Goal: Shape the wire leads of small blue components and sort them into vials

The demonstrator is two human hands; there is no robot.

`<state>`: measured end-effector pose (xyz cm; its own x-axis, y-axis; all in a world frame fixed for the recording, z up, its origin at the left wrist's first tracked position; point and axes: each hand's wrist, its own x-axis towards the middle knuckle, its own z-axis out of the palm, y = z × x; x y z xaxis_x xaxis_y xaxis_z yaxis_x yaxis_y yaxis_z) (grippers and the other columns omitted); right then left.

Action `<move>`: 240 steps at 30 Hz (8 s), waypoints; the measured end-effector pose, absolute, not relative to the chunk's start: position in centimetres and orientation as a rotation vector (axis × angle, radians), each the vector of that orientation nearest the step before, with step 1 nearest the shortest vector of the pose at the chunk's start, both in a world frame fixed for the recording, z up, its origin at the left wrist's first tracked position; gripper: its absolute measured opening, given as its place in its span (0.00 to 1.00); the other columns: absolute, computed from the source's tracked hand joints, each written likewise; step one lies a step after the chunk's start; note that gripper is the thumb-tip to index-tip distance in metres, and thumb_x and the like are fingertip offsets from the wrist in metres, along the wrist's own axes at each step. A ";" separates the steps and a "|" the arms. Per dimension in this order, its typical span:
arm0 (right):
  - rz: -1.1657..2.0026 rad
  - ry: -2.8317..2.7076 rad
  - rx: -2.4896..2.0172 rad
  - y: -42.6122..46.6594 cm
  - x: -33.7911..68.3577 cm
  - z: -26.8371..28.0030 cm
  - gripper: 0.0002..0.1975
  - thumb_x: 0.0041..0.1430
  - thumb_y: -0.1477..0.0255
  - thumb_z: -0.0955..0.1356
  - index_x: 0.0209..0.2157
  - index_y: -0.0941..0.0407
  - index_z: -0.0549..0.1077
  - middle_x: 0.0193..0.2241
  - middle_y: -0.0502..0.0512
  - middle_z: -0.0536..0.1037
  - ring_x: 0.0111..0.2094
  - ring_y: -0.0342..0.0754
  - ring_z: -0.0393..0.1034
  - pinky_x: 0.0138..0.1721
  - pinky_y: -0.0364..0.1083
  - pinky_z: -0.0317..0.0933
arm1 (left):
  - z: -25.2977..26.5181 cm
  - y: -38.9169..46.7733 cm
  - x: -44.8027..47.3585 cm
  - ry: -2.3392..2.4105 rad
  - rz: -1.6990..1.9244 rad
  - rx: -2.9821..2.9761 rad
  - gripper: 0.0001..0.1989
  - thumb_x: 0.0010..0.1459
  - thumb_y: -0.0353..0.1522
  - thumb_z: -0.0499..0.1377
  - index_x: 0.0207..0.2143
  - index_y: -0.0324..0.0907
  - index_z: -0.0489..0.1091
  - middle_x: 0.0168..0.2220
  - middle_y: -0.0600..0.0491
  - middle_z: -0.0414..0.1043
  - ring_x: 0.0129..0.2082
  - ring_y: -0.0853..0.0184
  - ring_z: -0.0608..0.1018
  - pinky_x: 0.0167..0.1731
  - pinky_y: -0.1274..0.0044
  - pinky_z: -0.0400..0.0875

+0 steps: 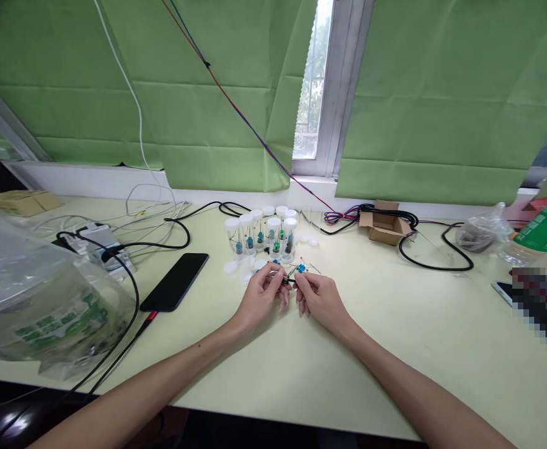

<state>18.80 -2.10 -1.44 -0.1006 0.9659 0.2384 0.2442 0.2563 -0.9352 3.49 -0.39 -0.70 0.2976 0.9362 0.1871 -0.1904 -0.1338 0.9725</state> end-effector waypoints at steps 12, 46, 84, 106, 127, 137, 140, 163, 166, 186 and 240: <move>1.043 -1.458 -1.059 -2.1 18.6 -1.0 0.22 0.59 0.50 0.66 0.27 0.56 0.71 0.20 0.50 0.72 0.18 0.45 0.69 0.20 0.44 0.66 | -0.8 -0.3 3.5 0.772 1.173 1.310 0.17 0.58 0.47 0.58 0.32 0.43 0.63 0.19 0.59 0.66 0.16 0.73 0.69 0.17 0.81 0.64; 1.099 -1.473 -0.965 -2.0 19.0 -1.7 0.13 0.61 0.60 0.69 0.35 0.56 0.68 0.19 0.47 0.73 0.18 0.43 0.69 0.21 0.43 0.64 | -1.2 -0.2 3.3 0.754 1.181 1.374 0.16 0.61 0.46 0.56 0.33 0.42 0.64 0.19 0.59 0.66 0.16 0.73 0.69 0.17 0.81 0.63; 1.063 -1.462 -0.954 -2.2 18.9 -1.3 0.15 0.60 0.60 0.70 0.41 0.56 0.68 0.22 0.48 0.74 0.23 0.45 0.70 0.26 0.45 0.67 | -0.6 -0.3 3.4 0.765 1.208 1.261 0.16 0.58 0.46 0.60 0.32 0.42 0.63 0.18 0.59 0.66 0.17 0.72 0.70 0.18 0.80 0.65; 1.079 -1.467 -0.981 -2.1 19.1 -1.6 0.15 0.60 0.58 0.70 0.37 0.56 0.69 0.20 0.47 0.73 0.20 0.44 0.69 0.23 0.44 0.65 | -0.7 -0.3 3.5 0.771 1.205 1.296 0.16 0.59 0.45 0.59 0.32 0.42 0.63 0.20 0.58 0.66 0.16 0.73 0.69 0.16 0.81 0.64; 1.050 -1.518 -1.065 -1.9 18.7 -1.6 0.20 0.63 0.53 0.65 0.27 0.55 0.67 0.16 0.45 0.69 0.14 0.41 0.64 0.17 0.42 0.61 | -0.5 -0.6 3.4 0.800 1.158 1.325 0.16 0.60 0.46 0.57 0.31 0.42 0.62 0.19 0.58 0.67 0.15 0.74 0.68 0.18 0.81 0.63; 1.076 -1.485 -1.109 -1.6 18.8 -2.2 0.25 0.62 0.49 0.63 0.24 0.55 0.66 0.11 0.43 0.65 0.10 0.41 0.62 0.12 0.39 0.55 | -0.6 -0.7 3.4 0.791 1.140 1.344 0.15 0.60 0.45 0.57 0.31 0.43 0.64 0.18 0.59 0.65 0.16 0.73 0.68 0.18 0.81 0.63; 1.092 -1.469 -1.115 -1.6 18.9 -2.3 0.25 0.62 0.49 0.63 0.23 0.55 0.66 0.10 0.43 0.65 0.09 0.41 0.62 0.11 0.39 0.54 | -0.5 -0.8 3.5 0.794 1.134 1.332 0.16 0.60 0.45 0.58 0.31 0.43 0.64 0.19 0.59 0.66 0.16 0.73 0.68 0.18 0.81 0.63; 0.951 -1.542 -1.004 -2.4 19.6 -1.9 0.13 0.64 0.61 0.67 0.44 0.55 0.68 0.24 0.48 0.72 0.23 0.43 0.70 0.24 0.42 0.66 | -0.6 -1.1 3.7 0.801 1.174 1.278 0.14 0.62 0.43 0.56 0.32 0.42 0.63 0.21 0.58 0.67 0.17 0.73 0.69 0.18 0.81 0.63; 0.875 -1.607 -1.006 -2.4 20.0 -2.1 0.13 0.63 0.64 0.69 0.46 0.55 0.69 0.32 0.52 0.74 0.30 0.45 0.72 0.31 0.44 0.70 | -0.6 -1.2 3.7 0.785 1.174 1.288 0.13 0.63 0.42 0.55 0.32 0.42 0.63 0.19 0.59 0.65 0.17 0.73 0.68 0.19 0.81 0.63; 0.383 -1.820 -1.005 -2.2 20.6 -2.3 0.04 0.65 0.71 0.66 0.37 0.57 0.72 0.23 0.50 0.74 0.22 0.42 0.67 0.23 0.41 0.64 | -0.9 -2.5 4.7 0.749 1.258 1.283 0.11 0.66 0.40 0.53 0.34 0.42 0.63 0.26 0.57 0.65 0.20 0.74 0.70 0.20 0.81 0.64; 0.320 -1.986 -1.046 -1.0 19.4 -2.5 0.22 0.70 0.62 0.58 0.22 0.54 0.61 0.17 0.46 0.63 0.19 0.41 0.56 0.23 0.41 0.55 | -0.2 -1.5 3.3 0.754 1.243 1.207 0.17 0.59 0.45 0.58 0.30 0.42 0.62 0.19 0.60 0.61 0.16 0.73 0.68 0.16 0.81 0.62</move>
